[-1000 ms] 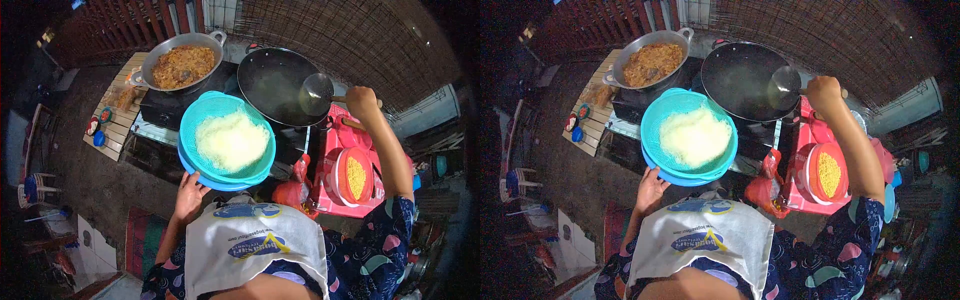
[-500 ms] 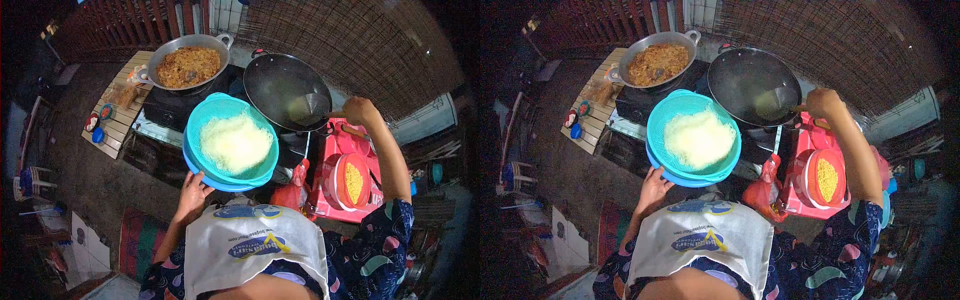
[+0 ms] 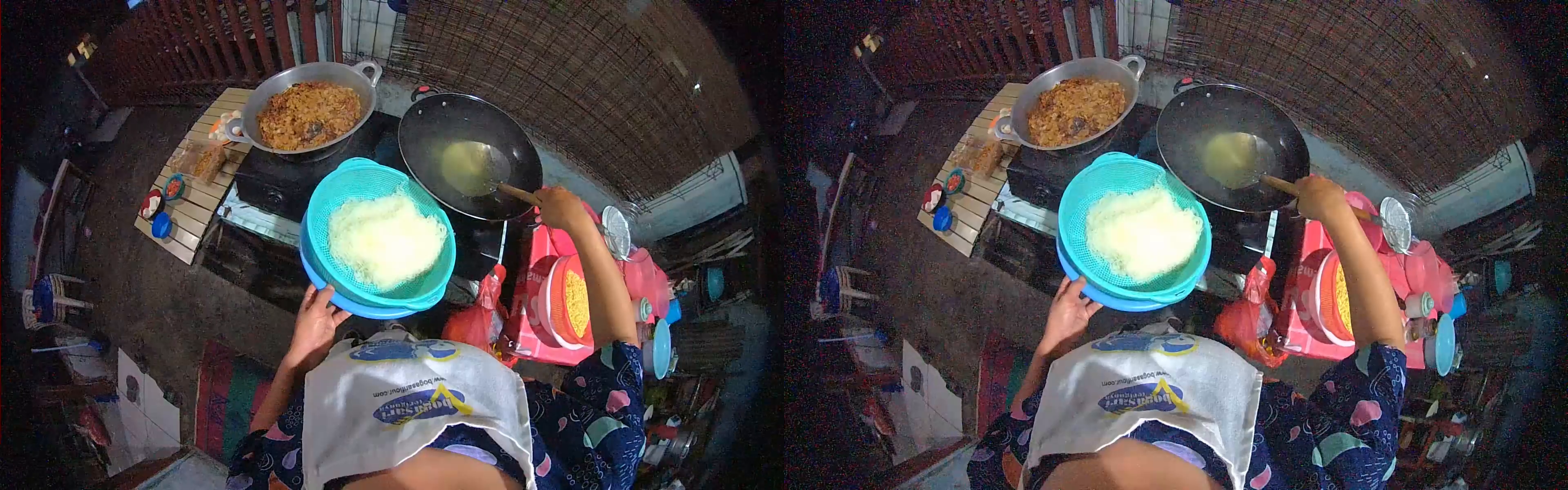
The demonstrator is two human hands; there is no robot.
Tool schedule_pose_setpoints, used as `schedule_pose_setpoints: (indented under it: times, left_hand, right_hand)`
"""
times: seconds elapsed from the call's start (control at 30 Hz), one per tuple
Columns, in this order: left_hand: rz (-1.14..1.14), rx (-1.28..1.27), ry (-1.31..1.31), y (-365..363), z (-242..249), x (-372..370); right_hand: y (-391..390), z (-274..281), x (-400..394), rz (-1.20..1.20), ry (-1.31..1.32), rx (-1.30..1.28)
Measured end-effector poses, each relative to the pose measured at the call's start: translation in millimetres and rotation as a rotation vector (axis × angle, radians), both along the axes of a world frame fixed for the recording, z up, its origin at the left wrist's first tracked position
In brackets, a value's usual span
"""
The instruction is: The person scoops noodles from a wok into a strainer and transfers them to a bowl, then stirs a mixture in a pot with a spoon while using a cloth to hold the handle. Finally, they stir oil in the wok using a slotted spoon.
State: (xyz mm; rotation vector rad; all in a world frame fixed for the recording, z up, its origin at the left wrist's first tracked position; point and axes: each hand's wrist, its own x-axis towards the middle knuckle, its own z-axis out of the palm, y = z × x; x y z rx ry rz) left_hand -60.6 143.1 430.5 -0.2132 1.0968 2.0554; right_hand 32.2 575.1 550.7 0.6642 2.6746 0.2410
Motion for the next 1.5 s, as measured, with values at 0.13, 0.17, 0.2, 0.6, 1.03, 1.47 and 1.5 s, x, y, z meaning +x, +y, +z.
schedule_pose_setpoints:
  times: [0.13, 0.17, 0.2, 0.6, 1.03, 1.47, 1.5]
  left_hand:
    - [-0.012, -0.027, 0.011, -1.3, -2.1, -0.5]
    - [-0.007, 0.007, 0.002, -0.9, -2.4, -0.3]
    - [-0.003, 0.041, -0.008, -0.5, -2.3, -0.1]
    - [0.019, 0.012, -0.025, -0.4, -3.9, 0.3]
    - [0.028, 0.017, -0.033, 2.5, 2.9, 1.8]
    - [0.012, -0.033, -0.020, 1.5, -0.2, 1.7]
    - [0.009, -0.040, -0.025, 1.7, 0.8, 1.4]
  right_hand:
    - [-2.4, 0.9, -4.8, -0.011, 0.044, -0.037]
    - [-6.9, 3.5, -8.1, -0.020, 0.018, -0.020]
    - [-9.7, 5.3, -10.4, -0.030, -0.008, -0.002]
    - [-9.2, -18.0, -11.0, -0.066, 0.160, -0.023]
    - [-21.3, -36.1, 2.5, -0.086, 0.209, -0.091]
    - [-34.0, -35.5, 25.8, -0.065, 0.335, -0.205]
    - [-34.9, -34.7, 27.5, -0.075, 0.329, -0.222]
